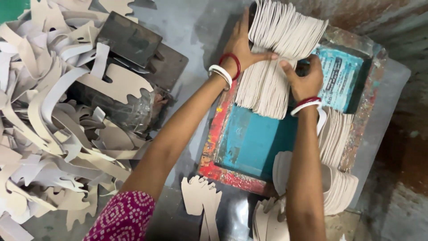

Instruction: The person gathers and stacks light-colored wooden cutouts on a metal workbench. They align the pieces into neat piles and move them to a designated area on the table.

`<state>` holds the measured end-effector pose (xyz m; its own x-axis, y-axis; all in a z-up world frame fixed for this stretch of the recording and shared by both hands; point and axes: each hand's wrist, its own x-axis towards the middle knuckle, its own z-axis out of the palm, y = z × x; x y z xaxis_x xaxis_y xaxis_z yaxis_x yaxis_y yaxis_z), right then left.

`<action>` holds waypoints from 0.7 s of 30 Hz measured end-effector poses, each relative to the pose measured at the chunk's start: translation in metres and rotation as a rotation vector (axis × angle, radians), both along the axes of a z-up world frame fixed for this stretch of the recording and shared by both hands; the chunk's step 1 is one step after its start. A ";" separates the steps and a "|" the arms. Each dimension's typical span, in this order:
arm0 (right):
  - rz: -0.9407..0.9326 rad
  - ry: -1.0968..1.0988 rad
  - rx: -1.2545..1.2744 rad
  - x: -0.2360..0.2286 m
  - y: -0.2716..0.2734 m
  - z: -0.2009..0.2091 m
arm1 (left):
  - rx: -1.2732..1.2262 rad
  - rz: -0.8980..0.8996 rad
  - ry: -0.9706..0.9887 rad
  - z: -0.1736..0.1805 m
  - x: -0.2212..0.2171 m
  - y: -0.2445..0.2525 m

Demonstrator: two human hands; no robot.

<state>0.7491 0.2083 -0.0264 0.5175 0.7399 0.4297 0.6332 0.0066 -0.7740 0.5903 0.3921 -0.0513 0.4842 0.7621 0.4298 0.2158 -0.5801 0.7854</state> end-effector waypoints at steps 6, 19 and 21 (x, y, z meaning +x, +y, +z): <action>-0.043 -0.315 -0.350 0.009 0.024 0.048 | 0.039 -0.012 0.232 -0.001 0.000 0.001; -0.061 -0.374 -0.314 0.027 0.023 0.000 | 0.070 0.002 0.328 0.011 0.002 -0.014; 0.081 -0.197 -0.231 0.030 0.028 -0.003 | 0.096 0.009 0.366 0.020 0.000 -0.010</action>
<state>0.7793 0.2364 -0.0292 0.3765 0.8650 0.3316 0.7759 -0.0989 -0.6230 0.5906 0.3817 -0.0309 0.6124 0.7319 0.2990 0.4780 -0.6440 0.5973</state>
